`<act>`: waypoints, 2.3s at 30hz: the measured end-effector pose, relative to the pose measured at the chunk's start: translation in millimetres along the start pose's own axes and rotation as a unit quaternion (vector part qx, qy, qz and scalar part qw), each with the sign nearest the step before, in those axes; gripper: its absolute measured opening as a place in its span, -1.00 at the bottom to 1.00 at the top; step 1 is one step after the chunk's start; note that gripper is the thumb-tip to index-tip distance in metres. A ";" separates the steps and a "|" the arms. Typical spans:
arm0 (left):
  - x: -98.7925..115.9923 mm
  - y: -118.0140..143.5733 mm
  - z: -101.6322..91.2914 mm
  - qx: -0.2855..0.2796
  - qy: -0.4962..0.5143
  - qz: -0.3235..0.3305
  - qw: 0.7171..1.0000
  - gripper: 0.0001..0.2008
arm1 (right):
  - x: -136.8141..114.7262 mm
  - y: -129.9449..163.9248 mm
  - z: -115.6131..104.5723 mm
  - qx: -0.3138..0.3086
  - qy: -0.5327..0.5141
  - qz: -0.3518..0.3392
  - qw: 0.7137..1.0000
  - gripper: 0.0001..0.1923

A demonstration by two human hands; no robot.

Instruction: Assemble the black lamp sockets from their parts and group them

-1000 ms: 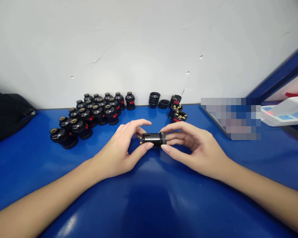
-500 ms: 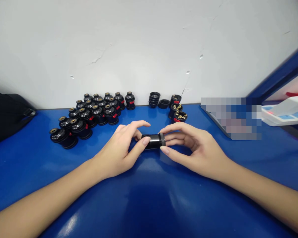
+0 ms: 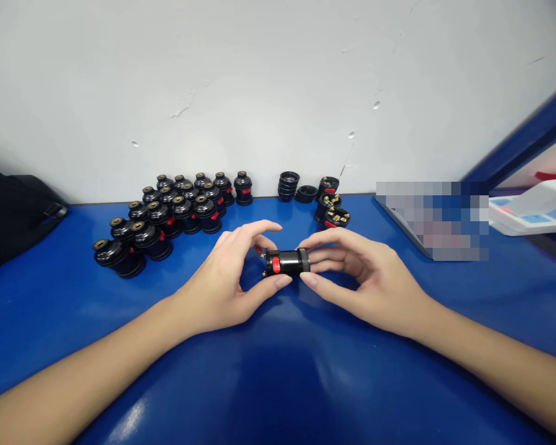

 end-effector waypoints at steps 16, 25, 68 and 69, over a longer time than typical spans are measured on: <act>2.5 -0.8 -2.9 -0.031 -0.017 -0.015 0.999 -0.64 | 2.2 -0.1 0.1 -0.006 -0.012 0.001 1.000 -0.67; -0.7 0.1 -1.5 0.046 -0.037 0.055 0.997 -0.33 | 0.2 -1.4 0.3 -0.003 -0.011 0.003 1.000 -0.69; -1.1 0.4 -0.6 0.002 0.004 0.004 1.000 -0.46 | 1.3 -0.9 0.2 0.000 -0.011 0.010 1.000 -0.69; -1.5 0.9 -0.4 0.018 -0.005 0.019 1.000 -0.42 | 0.9 -1.1 0.2 0.003 -0.011 0.011 1.000 -0.69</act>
Point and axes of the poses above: each hand's wrist, its own y-axis away from the middle knuckle, its own z-axis out of the palm, x = y × z, the point moved 3 cm from there along -y, towards the middle knuckle, and after that the axes turned 10 degrees about -y, right-handed, at the moved point
